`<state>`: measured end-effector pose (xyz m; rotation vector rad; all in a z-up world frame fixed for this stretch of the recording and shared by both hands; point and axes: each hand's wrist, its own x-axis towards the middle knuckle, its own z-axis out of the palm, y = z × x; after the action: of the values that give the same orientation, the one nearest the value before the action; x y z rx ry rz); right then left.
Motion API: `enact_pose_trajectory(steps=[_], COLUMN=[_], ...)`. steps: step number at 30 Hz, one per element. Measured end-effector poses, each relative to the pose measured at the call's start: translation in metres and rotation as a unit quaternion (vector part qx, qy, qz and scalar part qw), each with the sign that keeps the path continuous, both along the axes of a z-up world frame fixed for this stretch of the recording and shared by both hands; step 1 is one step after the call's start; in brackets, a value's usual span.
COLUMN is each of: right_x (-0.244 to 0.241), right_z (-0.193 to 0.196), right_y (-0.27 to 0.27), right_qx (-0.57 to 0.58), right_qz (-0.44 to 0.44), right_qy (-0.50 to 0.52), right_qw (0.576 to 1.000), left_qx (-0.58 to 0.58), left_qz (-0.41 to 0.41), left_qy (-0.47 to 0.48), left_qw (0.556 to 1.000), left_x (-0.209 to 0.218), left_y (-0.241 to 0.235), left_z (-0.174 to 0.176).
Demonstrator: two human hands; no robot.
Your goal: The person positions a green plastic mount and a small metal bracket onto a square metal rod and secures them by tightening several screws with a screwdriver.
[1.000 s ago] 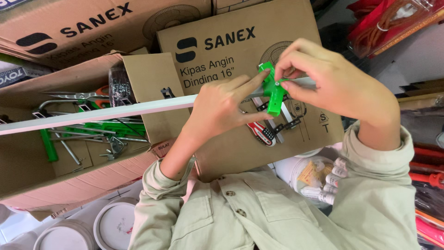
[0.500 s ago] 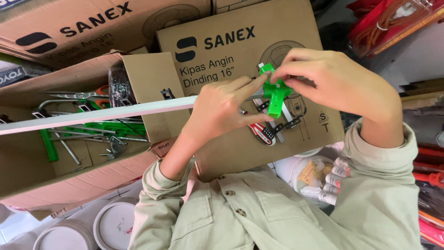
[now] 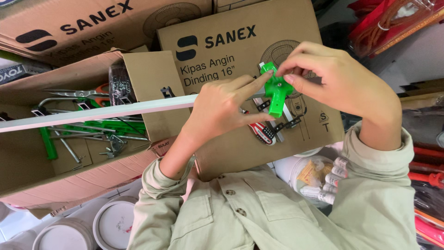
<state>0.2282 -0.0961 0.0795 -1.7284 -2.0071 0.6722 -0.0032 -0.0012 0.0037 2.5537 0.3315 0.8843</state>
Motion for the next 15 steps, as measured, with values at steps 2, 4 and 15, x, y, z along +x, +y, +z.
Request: enact_pose_trajectory(steps=[2, 4, 15], right_x=[0.000, 0.001, 0.003], right_z=[0.000, -0.001, -0.007], right_y=[-0.001, -0.001, 0.010], right_qx=[0.011, 0.028, -0.001], right_qz=[0.015, 0.041, 0.090], right_qy=[-0.023, -0.029, -0.041], right_qw=[1.000, 0.998, 0.995], left_qx=[-0.004, -0.008, -0.018], left_qz=[-0.002, -0.005, -0.006], left_qy=[-0.002, 0.000, 0.025], left_qw=[1.000, 1.000, 1.000], left_x=[0.000, 0.001, 0.002], left_y=[0.000, 0.000, -0.001], left_z=[0.001, 0.001, -0.001])
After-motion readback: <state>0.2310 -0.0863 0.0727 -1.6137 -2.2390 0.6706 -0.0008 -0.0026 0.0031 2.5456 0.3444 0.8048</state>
